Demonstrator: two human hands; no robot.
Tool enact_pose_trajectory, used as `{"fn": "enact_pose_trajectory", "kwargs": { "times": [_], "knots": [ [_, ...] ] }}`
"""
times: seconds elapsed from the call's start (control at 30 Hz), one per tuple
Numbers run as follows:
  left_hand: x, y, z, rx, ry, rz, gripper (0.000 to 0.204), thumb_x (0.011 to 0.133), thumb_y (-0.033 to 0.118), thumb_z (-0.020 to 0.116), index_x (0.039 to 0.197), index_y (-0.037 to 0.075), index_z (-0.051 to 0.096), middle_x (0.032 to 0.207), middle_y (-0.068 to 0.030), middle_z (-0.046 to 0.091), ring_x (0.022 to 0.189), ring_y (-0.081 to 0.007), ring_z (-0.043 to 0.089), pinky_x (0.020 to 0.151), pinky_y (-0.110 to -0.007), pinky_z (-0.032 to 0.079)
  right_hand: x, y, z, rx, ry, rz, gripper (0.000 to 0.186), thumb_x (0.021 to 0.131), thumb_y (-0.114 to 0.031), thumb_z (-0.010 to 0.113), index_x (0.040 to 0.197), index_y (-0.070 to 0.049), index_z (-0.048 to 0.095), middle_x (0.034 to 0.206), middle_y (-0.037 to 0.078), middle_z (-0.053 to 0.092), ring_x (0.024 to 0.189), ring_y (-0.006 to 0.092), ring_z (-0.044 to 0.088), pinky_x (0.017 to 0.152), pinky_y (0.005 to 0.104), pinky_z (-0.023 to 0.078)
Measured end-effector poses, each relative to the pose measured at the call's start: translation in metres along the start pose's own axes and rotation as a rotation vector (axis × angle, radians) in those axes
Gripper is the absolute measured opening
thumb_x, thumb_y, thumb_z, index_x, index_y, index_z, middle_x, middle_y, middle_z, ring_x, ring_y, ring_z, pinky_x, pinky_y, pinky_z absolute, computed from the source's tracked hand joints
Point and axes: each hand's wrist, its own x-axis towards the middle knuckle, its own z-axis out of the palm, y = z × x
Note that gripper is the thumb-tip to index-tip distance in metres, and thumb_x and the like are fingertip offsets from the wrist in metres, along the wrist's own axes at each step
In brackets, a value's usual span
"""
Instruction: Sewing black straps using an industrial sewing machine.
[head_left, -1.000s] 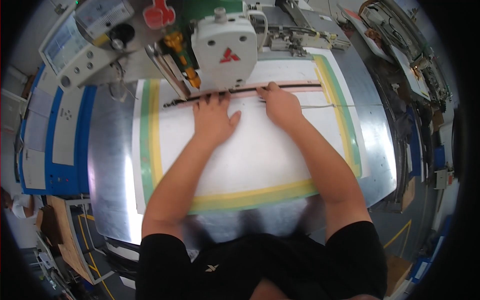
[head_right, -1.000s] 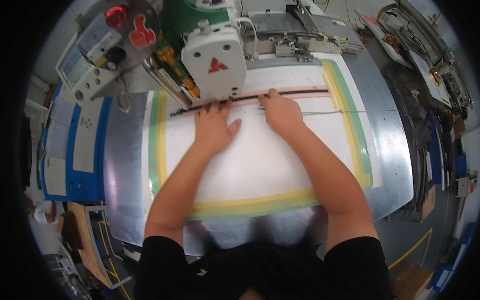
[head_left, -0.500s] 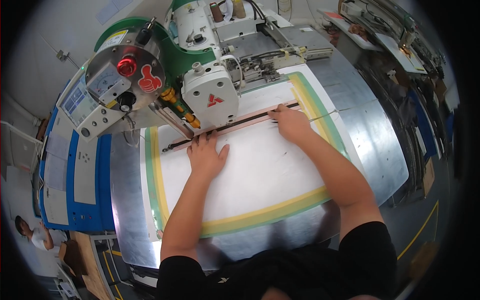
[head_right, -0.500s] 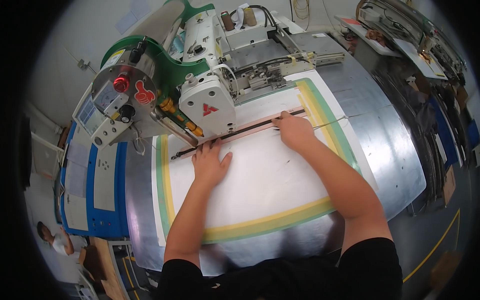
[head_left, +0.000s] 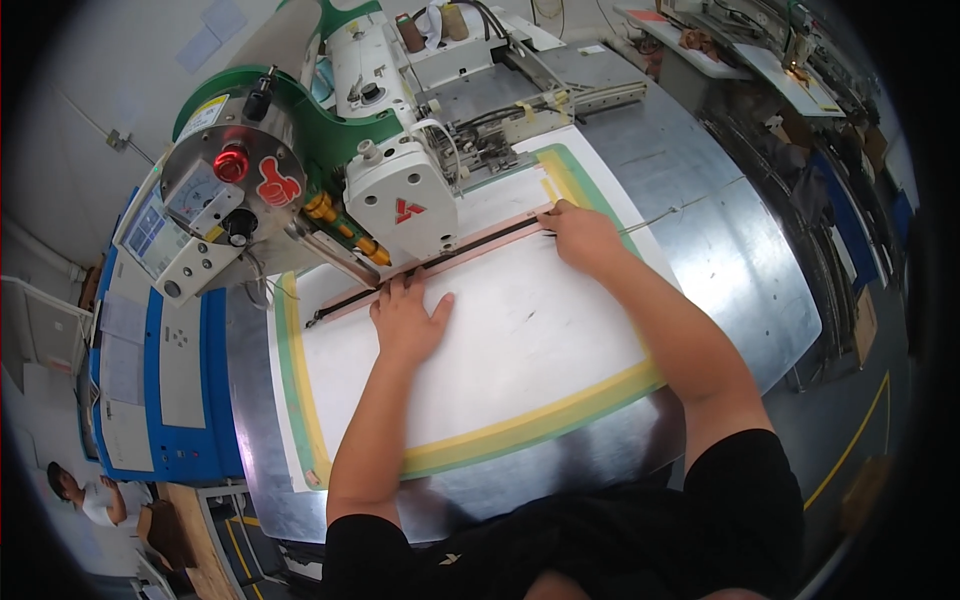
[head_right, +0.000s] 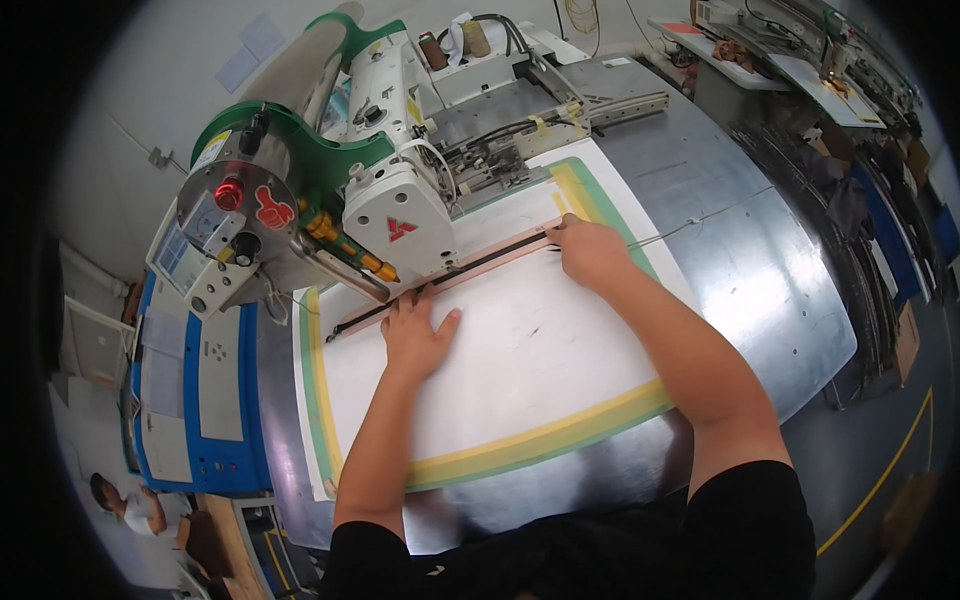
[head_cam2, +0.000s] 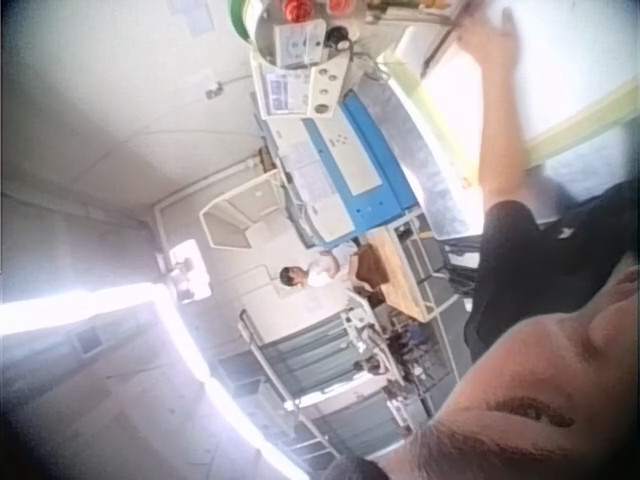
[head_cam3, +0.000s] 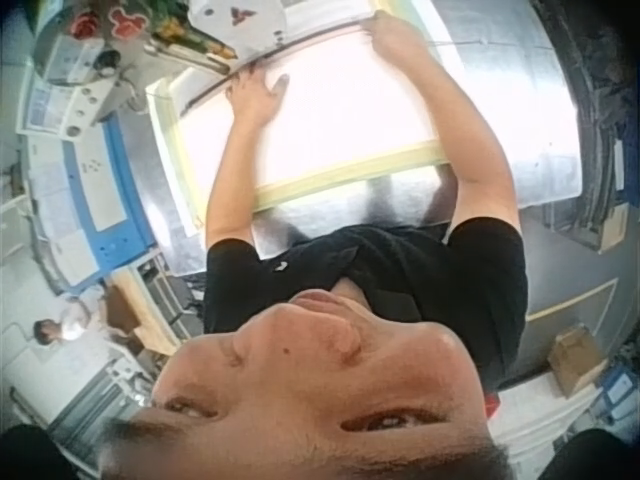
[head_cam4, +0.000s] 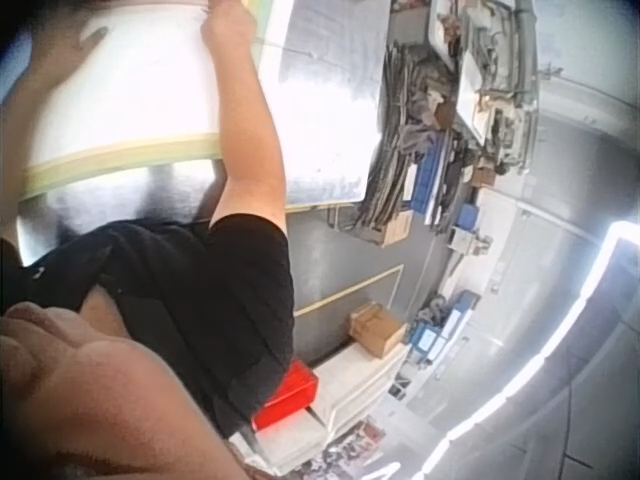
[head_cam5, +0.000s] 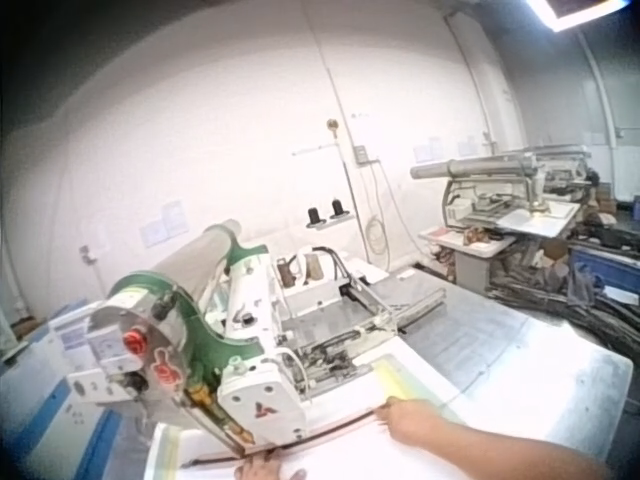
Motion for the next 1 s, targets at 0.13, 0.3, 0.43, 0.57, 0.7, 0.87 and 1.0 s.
{"fn": "enact_pose_trajectory", "kwargs": {
  "times": [0.13,0.3,0.43,0.57,0.7,0.87,1.0],
  "knots": [
    [0.004,0.011,0.004,-0.001,-0.022,0.026,0.075,0.096,0.056,0.063,0.153,0.01,0.052,0.157,-0.0227,0.044,0.146,-0.0426,0.039,0.119,-0.059,0.027,-0.002,-0.012,0.002,-0.018,0.0,-0.052,0.043,0.1,-0.006,0.051,0.136,-0.019,0.07,0.13,0.007,0.063,0.114,0.0263,0.069,0.093,0.0409,0.058],
    [0.004,0.015,0.006,0.004,-0.012,0.04,0.075,0.096,0.056,0.063,0.154,0.01,0.051,0.159,-0.0228,0.042,0.146,-0.0428,0.039,0.12,-0.059,0.026,-0.001,-0.024,0.003,-0.033,-0.029,-0.082,0.044,0.1,-0.006,0.05,0.139,-0.018,0.068,0.128,0.008,0.063,0.112,0.0269,0.07,0.09,0.041,0.059],
    [0.006,0.015,0.01,-0.01,0.004,0.049,0.075,0.096,0.056,0.064,0.154,0.011,0.051,0.16,-0.0236,0.04,0.146,-0.0441,0.038,0.12,-0.059,0.026,0.0,-0.034,0.004,-0.05,-0.049,-0.122,0.044,0.1,-0.006,0.05,0.14,-0.015,0.067,0.127,0.01,0.063,0.109,0.0282,0.072,0.086,0.0412,0.06],
    [0.007,0.02,0.01,-0.009,0.003,0.054,0.074,0.096,0.056,0.064,0.154,0.011,0.051,0.161,-0.025,0.039,0.145,-0.0449,0.038,0.119,-0.06,0.026,0.001,-0.044,0.008,-0.038,-0.033,-0.116,0.045,0.096,-0.004,0.054,0.136,-0.017,0.07,0.13,0.005,0.064,0.107,0.0271,0.072,0.087,0.0415,0.059],
    [0.006,0.026,0.009,-0.008,-0.003,0.039,0.072,0.096,0.054,0.065,0.153,0.012,0.054,0.158,-0.023,0.043,0.146,-0.0425,0.038,0.119,-0.056,0.027,0.0,-0.048,0.015,0.008,0.007,-0.191,0.041,0.096,-0.006,0.053,0.133,-0.012,0.07,0.126,0.01,0.064,0.103,0.0296,0.073,0.083,0.0428,0.06],
    [0.005,0.024,0.014,0.007,0.013,0.049,0.072,0.095,0.055,0.065,0.152,0.012,0.054,0.158,-0.0228,0.043,0.147,-0.042,0.038,0.119,-0.058,0.025,0.0,-0.058,0.017,0.036,0.008,-0.256,0.034,0.098,-0.007,0.052,0.126,-0.008,0.071,0.122,0.012,0.065,0.1,0.032,0.073,0.082,0.0444,0.061],
    [0.008,0.03,0.02,0.019,0.042,0.063,0.073,0.094,0.055,0.066,0.152,0.012,0.054,0.157,-0.0209,0.045,0.145,-0.0421,0.04,0.119,-0.059,0.026,0.001,-0.053,0.023,0.065,0.045,-0.267,0.031,0.098,-0.007,0.052,0.122,-0.007,0.072,0.117,0.012,0.067,0.1,0.0325,0.073,0.082,0.045,0.06]
  ]
}}
